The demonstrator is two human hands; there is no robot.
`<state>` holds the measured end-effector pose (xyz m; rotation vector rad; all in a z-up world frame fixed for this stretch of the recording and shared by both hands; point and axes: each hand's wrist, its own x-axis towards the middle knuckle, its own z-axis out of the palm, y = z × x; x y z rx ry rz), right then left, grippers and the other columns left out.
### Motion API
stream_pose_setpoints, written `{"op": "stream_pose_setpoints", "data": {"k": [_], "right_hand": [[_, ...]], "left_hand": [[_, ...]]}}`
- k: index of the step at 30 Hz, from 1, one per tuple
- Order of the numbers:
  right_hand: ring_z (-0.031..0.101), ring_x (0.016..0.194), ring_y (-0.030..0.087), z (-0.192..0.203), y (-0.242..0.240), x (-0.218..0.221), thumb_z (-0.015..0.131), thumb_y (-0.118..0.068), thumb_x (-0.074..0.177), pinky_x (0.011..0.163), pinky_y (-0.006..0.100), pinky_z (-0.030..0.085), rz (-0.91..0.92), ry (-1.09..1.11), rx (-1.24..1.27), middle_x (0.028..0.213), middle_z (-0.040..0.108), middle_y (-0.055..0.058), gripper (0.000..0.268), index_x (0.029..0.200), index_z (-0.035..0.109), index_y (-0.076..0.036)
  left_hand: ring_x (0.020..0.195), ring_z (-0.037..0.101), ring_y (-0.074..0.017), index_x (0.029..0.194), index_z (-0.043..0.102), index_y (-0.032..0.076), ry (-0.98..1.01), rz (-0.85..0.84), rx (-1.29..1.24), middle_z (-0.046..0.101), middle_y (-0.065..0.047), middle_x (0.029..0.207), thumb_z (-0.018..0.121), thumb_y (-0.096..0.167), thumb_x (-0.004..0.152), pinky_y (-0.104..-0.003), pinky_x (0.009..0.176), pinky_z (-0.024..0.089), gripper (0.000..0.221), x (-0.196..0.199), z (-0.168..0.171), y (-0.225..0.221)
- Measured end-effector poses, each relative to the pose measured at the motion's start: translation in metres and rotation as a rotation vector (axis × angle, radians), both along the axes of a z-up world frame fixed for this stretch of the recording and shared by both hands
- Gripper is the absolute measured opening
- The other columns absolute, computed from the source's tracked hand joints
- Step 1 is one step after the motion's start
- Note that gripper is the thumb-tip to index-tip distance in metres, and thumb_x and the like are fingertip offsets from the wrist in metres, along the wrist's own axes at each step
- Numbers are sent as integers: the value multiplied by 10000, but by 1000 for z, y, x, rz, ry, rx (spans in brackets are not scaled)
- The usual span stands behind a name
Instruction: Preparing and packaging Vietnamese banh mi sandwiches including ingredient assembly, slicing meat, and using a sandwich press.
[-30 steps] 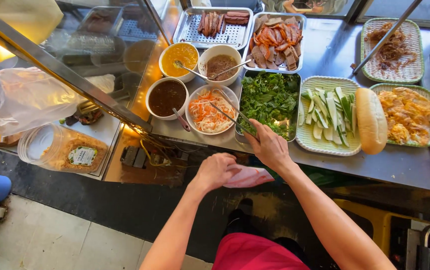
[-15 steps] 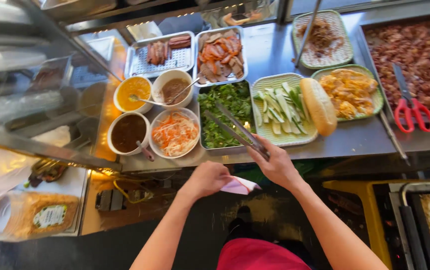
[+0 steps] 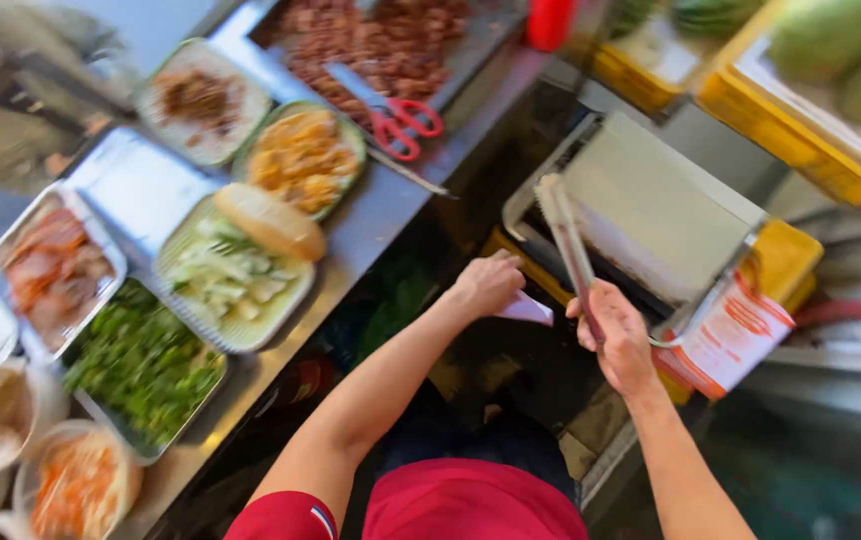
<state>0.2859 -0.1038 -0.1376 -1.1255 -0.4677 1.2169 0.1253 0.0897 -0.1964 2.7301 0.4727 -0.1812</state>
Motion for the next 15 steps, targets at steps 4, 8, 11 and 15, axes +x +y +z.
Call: {"op": "stream_pose_setpoints", "data": {"k": [4, 8, 11, 15], "right_hand": [[481, 587, 71, -27, -73, 10, 509, -296, 1096, 517, 219, 377, -153, 143, -144, 960, 657, 65, 318, 1243, 573, -21], [452, 524, 79, -49, -120, -20, 520, -277, 1044, 466, 226, 352, -248, 157, -305, 909, 667, 70, 384, 1325, 610, -32], [463, 537, 84, -71, -136, -54, 525, -269, 1037, 473, 235, 359, -331, 199, -374, 915, 690, 80, 383, 1296, 636, -10], [453, 520, 99, -83, -122, -88, 511, -299, 1041, 459, 250, 341, -401, 275, -505, 883, 688, 77, 394, 1258, 671, -12]], "left_hand": [[1329, 511, -306, 846, 806, 103, -25, -235, 168, 589, -64, 1363, 745, 270, 749, -435, 1020, 504, 203, 67, -39, 25], [1319, 485, -345, 989, 782, 112, 322, -402, 228, 538, -83, 1384, 784, 316, 762, -560, 1088, 405, 305, 89, -89, 55], [1242, 563, -325, 1015, 764, 84, 510, -475, 150, 552, -106, 1319, 788, 352, 811, -502, 1053, 455, 338, 92, -89, 66], [1055, 697, -349, 938, 786, 60, 443, -578, 31, 625, -156, 1195, 754, 311, 853, -461, 900, 578, 267, 100, -126, 91]]}}
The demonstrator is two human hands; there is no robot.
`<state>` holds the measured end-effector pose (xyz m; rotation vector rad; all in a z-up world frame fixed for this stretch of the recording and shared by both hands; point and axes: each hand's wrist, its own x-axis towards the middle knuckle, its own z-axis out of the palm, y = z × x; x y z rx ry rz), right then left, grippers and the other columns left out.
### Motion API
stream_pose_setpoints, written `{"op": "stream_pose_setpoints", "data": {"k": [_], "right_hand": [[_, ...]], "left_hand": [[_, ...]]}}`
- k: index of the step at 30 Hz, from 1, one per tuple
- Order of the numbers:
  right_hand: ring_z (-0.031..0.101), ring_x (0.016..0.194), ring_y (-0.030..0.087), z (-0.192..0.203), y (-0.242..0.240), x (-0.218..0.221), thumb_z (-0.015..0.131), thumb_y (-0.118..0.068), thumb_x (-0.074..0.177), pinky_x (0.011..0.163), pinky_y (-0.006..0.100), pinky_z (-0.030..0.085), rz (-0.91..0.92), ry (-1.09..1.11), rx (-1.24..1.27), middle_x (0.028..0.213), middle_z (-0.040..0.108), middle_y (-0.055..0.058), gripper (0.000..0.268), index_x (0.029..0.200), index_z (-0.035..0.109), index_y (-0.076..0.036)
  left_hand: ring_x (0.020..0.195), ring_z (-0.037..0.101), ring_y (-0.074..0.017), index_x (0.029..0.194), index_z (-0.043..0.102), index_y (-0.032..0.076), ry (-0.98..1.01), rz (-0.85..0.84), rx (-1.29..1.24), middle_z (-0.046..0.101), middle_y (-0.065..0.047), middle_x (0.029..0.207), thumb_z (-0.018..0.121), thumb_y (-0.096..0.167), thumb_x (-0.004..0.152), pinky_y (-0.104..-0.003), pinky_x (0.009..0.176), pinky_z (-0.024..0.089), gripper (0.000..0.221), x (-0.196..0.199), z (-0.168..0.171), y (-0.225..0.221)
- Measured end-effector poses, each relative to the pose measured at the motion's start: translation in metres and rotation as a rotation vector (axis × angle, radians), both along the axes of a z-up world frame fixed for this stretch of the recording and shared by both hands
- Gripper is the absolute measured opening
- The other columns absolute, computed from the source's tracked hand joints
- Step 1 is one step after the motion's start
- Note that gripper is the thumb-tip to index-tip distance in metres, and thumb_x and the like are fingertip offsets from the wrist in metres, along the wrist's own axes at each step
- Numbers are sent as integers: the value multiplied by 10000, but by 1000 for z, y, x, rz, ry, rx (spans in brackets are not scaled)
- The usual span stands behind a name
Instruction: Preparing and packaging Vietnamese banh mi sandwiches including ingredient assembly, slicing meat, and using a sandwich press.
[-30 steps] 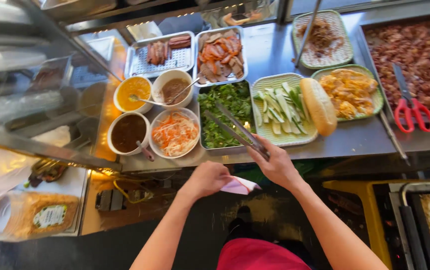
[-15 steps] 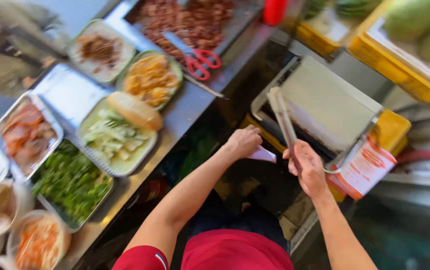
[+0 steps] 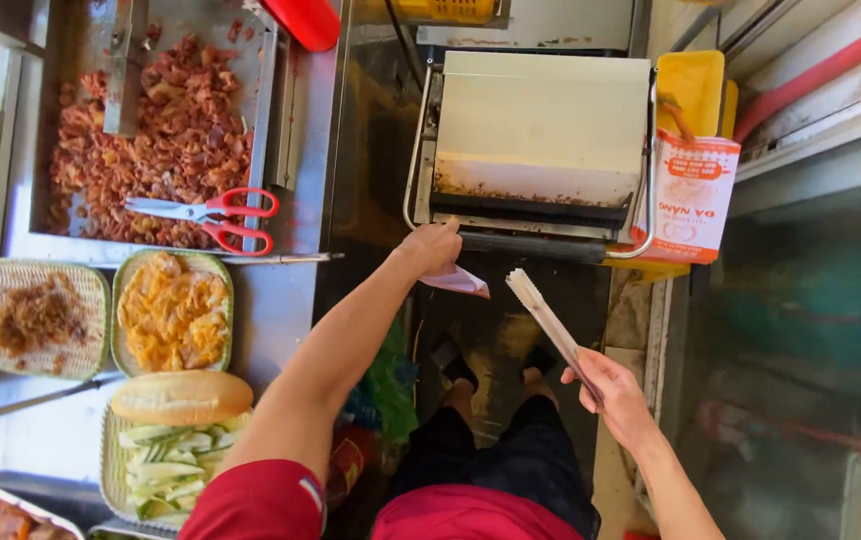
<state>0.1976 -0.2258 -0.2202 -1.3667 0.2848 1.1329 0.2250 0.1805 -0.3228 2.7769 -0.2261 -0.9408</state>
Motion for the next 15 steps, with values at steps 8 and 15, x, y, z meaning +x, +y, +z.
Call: {"op": "stream_pose_setpoints", "data": {"k": [8, 15], "right_hand": [[394, 480, 78, -52, 119, 9, 589, -279, 1014, 425, 246, 259, -257, -62, -50, 841, 669, 70, 366, 1282, 659, -41], [394, 470, 63, -101, 203, 23, 655, -272, 989, 420, 232, 265, -517, 0, -102, 822, 683, 67, 354, 1254, 684, -38]], "left_hand": [[837, 705, -327, 802, 796, 94, -326, -248, 48, 592, -137, 1185, 767, 290, 825, -454, 687, 589, 200, 109, 203, 69], [719, 675, -277, 772, 822, 155, -780, -292, -51, 696, -99, 756, 871, 384, 738, -423, 583, 535, 236, 175, 203, 118]]}}
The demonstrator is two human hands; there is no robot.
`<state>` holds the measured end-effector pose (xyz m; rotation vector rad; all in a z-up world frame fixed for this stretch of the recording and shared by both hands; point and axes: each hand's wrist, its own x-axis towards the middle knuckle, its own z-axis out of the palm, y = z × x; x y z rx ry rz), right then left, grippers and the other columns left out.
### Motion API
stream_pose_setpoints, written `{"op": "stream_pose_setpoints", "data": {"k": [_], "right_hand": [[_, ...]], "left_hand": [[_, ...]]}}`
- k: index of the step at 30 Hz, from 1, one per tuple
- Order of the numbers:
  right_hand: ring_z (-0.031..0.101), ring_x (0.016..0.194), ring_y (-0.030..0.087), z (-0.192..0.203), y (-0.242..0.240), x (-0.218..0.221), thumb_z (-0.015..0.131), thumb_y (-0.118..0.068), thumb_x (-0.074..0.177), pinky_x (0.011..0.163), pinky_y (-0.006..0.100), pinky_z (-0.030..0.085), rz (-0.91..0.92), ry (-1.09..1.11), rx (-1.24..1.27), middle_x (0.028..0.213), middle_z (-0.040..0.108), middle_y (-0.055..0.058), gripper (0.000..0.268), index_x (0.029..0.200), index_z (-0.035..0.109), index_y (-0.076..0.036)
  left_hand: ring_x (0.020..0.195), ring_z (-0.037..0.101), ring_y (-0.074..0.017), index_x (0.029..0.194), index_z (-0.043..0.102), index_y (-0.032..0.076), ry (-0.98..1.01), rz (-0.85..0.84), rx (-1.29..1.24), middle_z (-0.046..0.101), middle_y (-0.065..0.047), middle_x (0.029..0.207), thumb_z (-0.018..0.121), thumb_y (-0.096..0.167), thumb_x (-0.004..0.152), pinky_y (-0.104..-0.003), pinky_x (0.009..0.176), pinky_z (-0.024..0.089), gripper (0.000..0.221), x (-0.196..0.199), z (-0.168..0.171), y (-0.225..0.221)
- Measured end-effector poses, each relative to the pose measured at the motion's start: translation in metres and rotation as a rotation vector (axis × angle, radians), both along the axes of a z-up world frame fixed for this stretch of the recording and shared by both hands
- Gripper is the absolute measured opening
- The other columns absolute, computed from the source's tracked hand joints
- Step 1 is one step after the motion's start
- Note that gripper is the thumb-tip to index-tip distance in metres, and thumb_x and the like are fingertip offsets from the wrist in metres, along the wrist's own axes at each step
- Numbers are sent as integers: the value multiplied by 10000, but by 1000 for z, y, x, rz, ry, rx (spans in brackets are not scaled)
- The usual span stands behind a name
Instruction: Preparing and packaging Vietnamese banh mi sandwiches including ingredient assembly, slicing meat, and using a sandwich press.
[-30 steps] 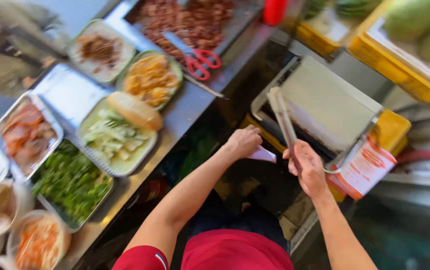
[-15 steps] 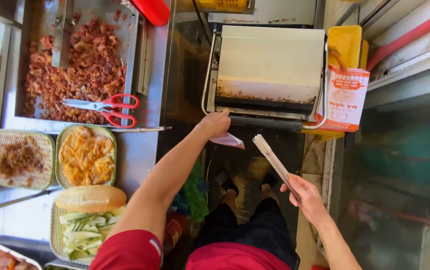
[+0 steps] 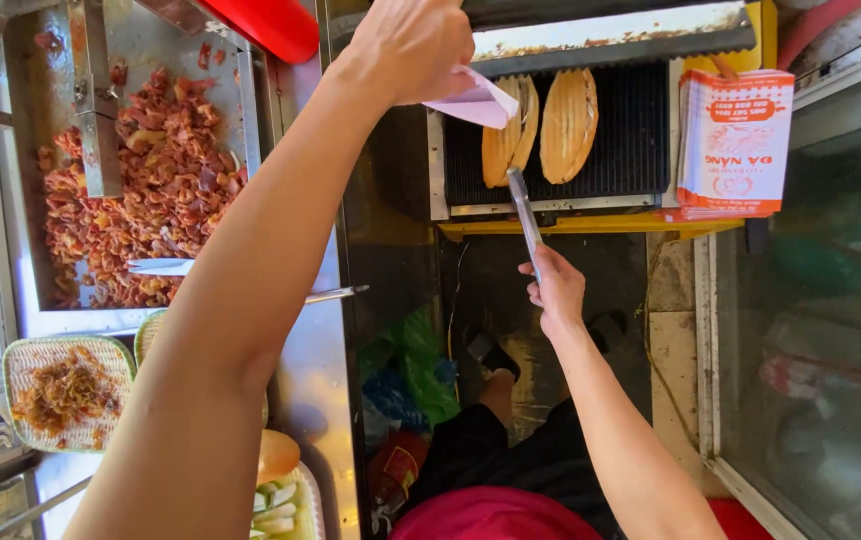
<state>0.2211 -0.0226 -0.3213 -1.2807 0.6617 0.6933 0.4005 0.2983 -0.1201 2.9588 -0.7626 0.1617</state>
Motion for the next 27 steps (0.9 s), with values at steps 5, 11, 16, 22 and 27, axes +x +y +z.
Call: {"op": "stream_pose_setpoints", "data": {"k": [5, 11, 16, 22, 27], "right_hand": [[384, 471, 55, -18, 33, 10, 661, -313, 999, 420, 227, 262, -47, -75, 63, 824, 668, 53, 395, 1285, 681, -42], [371, 490, 28, -35, 73, 33, 648, -291, 1017, 424, 219, 264, -56, -249, 97, 831, 626, 0, 405, 1348, 663, -58], [365, 519, 19, 6, 24, 16, 648, -262, 1034, 442, 209, 268, -27, -289, 87, 829, 606, -10, 403, 1377, 664, -53], [389, 515, 61, 107, -168, -27, 599, -248, 998, 434, 223, 273, 322, -178, -81, 817, 631, 42, 454, 1397, 635, -36], [372, 525, 78, 125, -319, -21, 614, -174, 952, 439, 251, 286, 562, 57, -188, 793, 633, 62, 462, 1386, 672, -28]], "left_hand": [[516, 604, -265, 807, 822, 132, 145, 98, -5, 646, -85, 588, 819, 251, 769, -408, 491, 491, 125, 13, -2, 2], [499, 603, -255, 794, 825, 113, 36, 54, -90, 643, -79, 567, 857, 328, 744, -405, 481, 485, 224, 12, 2, 3], [584, 615, -280, 736, 822, 131, 39, 62, -10, 655, -94, 616, 850, 324, 748, -427, 538, 486, 196, 2, 13, -4], [686, 675, -329, 612, 705, 91, 483, 156, -118, 657, -124, 966, 822, 379, 756, -469, 557, 524, 342, -60, 7, -50], [827, 679, -377, 621, 760, 76, 751, 123, -299, 640, -192, 961, 766, 290, 766, -507, 689, 550, 259, -150, -118, -89]]}}
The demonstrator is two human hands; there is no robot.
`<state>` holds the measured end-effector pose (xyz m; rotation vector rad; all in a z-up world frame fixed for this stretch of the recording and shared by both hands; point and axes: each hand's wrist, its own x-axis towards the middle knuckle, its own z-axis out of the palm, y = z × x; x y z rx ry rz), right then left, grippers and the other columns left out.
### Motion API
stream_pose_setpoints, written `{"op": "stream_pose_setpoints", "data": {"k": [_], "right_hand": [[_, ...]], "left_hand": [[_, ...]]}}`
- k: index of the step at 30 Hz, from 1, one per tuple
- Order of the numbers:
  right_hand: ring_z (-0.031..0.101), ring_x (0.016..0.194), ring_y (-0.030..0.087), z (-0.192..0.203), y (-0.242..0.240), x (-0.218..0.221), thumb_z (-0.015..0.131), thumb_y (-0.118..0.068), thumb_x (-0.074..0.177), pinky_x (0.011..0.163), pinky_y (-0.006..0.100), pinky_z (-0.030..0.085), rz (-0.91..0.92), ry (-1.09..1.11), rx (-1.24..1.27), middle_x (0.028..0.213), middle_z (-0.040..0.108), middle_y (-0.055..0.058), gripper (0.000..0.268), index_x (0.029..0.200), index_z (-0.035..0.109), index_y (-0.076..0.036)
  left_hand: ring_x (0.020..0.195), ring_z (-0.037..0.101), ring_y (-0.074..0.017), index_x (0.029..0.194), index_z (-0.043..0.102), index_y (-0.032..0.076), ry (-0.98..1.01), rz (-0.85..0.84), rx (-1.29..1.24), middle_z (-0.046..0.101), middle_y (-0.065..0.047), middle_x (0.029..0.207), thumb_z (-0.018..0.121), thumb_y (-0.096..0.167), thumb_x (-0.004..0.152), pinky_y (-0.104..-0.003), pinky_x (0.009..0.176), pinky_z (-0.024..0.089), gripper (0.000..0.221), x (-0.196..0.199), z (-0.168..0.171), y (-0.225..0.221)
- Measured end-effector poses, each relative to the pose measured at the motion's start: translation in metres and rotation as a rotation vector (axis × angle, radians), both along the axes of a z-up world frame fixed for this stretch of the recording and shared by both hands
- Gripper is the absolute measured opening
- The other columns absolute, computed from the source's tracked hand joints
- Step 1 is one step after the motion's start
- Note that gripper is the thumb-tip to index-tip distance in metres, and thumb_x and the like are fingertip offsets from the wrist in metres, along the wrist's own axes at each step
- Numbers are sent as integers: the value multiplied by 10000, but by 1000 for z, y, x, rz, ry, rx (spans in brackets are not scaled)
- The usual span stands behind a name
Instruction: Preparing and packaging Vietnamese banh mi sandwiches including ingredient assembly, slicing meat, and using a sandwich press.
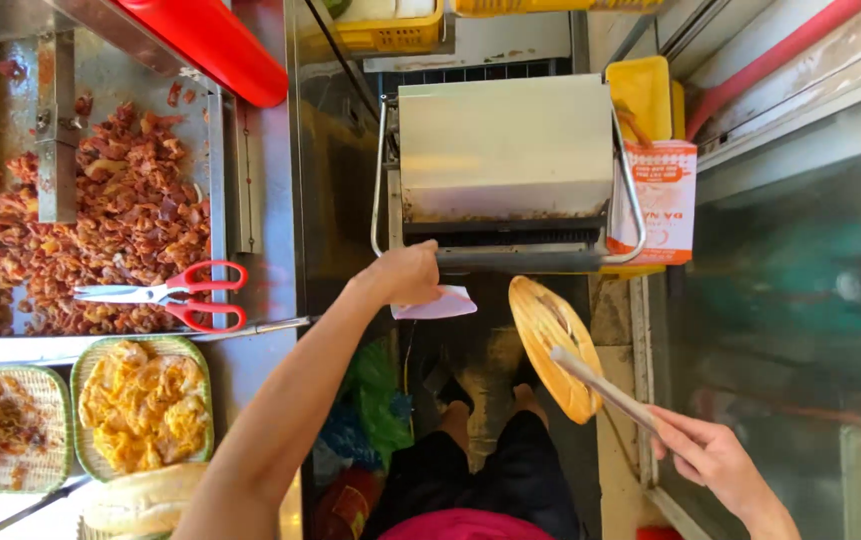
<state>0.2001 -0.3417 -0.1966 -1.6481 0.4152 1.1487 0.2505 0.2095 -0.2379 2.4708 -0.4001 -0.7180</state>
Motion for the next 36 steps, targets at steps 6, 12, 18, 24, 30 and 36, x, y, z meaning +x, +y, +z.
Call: {"op": "stream_pose_setpoints", "data": {"k": [6, 12, 18, 24, 30, 36], "right_hand": [[377, 489, 80, 28, 15, 64, 608, -151, 937, 412, 241, 303, 176, 11, 143, 796, 674, 72, 477, 1398, 646, -35], [393, 482, 65, 58, 88, 128, 600, -171, 971, 399, 221, 307, 446, 33, 415, 759, 654, 71, 460, 1404, 654, -25], [401, 430, 84, 107, 173, 177, 594, -152, 938, 376, 236, 299, 831, -167, 353, 710, 683, 86, 442, 1360, 691, -62], [426, 493, 51, 180, 300, 101, 599, -136, 957, 420, 215, 321, 1020, -323, 360, 727, 661, 28, 390, 1315, 734, -57], [378, 469, 26, 151, 420, -26, 625, -199, 986, 418, 208, 274, 984, -172, 485, 694, 606, -19, 332, 1265, 734, -55], [376, 496, 10, 77, 509, -71, 649, -321, 1026, 450, 203, 285, 975, -157, 547, 731, 611, -26, 386, 1186, 754, 14]], "left_hand": [[796, 675, -376, 670, 756, 57, -128, 337, 40, 702, -181, 924, 733, 182, 728, -483, 747, 555, 140, -38, -91, -28], [867, 759, -217, 1037, 721, 106, 106, 1303, -473, 796, -246, 1023, 726, 193, 882, -338, 802, 568, 178, -65, 143, -47], [1261, 717, -227, 762, 583, -23, -1083, 1452, -200, 723, -156, 1352, 680, 34, 910, -341, 1046, 576, 186, -170, 203, -12], [1270, 665, -304, 824, 689, 2, -1017, 1449, 350, 713, -92, 1278, 689, 38, 760, -394, 985, 573, 74, -219, 242, -56], [1209, 661, -326, 708, 702, 57, -975, 1435, 397, 721, -100, 1245, 753, 155, 843, -415, 961, 567, 175, -292, 245, -56], [895, 768, -269, 782, 733, 45, -861, 1683, 178, 773, -80, 1122, 761, 218, 918, -369, 775, 597, 222, -371, 248, -31]]}}
